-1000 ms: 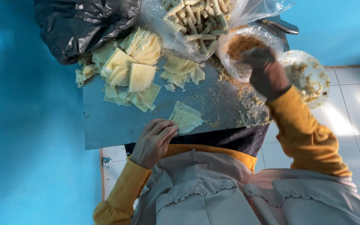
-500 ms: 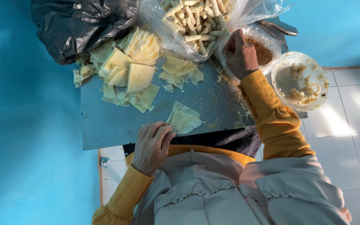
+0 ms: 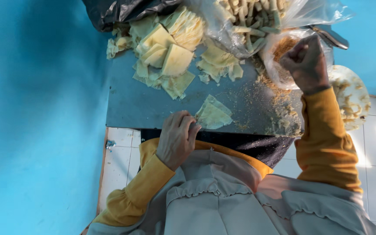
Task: The person sits at a metal table and folds small square pieces of pale dough by hand, pinching the edges closed over a small amount of brown filling taken from a plastic-lined container, and sets the folded piece aside before picking up the next square. Folded pieces accumulate on the table among a pile of unfolded dough squares.
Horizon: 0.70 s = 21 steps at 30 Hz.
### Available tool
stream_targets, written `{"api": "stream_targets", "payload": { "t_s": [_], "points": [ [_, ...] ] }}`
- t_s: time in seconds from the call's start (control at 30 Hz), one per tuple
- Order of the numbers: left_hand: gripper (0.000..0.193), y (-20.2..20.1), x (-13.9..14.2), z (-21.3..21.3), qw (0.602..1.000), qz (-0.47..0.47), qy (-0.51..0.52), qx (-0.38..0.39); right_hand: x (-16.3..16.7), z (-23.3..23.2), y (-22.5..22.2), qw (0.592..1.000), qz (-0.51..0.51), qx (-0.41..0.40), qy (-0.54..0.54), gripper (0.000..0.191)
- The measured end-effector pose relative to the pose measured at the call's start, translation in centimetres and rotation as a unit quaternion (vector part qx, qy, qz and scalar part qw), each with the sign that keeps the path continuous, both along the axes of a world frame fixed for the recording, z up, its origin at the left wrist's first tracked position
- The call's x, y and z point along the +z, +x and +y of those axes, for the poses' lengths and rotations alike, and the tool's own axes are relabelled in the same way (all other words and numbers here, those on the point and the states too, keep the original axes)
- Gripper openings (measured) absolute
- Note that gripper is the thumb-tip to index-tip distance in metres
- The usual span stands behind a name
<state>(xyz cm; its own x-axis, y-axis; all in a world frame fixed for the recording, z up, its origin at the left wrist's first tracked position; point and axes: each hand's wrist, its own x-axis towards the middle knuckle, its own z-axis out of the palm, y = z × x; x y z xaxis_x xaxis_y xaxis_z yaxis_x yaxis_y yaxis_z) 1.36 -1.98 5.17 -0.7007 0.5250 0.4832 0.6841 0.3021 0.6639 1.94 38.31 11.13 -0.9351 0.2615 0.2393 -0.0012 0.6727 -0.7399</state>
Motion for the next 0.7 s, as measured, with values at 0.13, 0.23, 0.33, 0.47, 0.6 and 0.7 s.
{"api": "stream_targets", "payload": {
  "t_s": [0.13,0.23,0.33,0.47,0.6,0.7],
  "points": [
    [0.022,0.3,0.6,0.5,0.999,0.005,-0.033,0.013,-1.3,-8.6,2.5,0.974,-0.034,0.125,-0.188,0.030],
    [0.021,0.3,0.9,0.9,0.997,0.014,-0.065,0.025,-3.1,-15.2,2.7,0.962,0.063,0.249,0.093,0.022],
    [0.019,0.4,1.0,1.2,0.996,0.014,-0.083,0.035,-3.1,-18.2,4.3,0.976,-0.028,0.204,0.067,0.025],
    [0.015,0.3,0.7,1.4,0.995,0.033,-0.082,0.042,-2.0,-18.6,5.8,0.916,0.128,0.268,0.269,0.041],
    [0.012,0.4,0.4,1.7,0.994,0.044,-0.091,0.053,-1.6,-18.1,7.6,0.944,0.102,0.198,0.245,0.036],
    [0.013,0.5,0.5,1.8,0.992,0.047,-0.103,0.052,-2.0,-17.9,8.2,0.972,0.025,0.061,0.224,0.024]
  ]
}}
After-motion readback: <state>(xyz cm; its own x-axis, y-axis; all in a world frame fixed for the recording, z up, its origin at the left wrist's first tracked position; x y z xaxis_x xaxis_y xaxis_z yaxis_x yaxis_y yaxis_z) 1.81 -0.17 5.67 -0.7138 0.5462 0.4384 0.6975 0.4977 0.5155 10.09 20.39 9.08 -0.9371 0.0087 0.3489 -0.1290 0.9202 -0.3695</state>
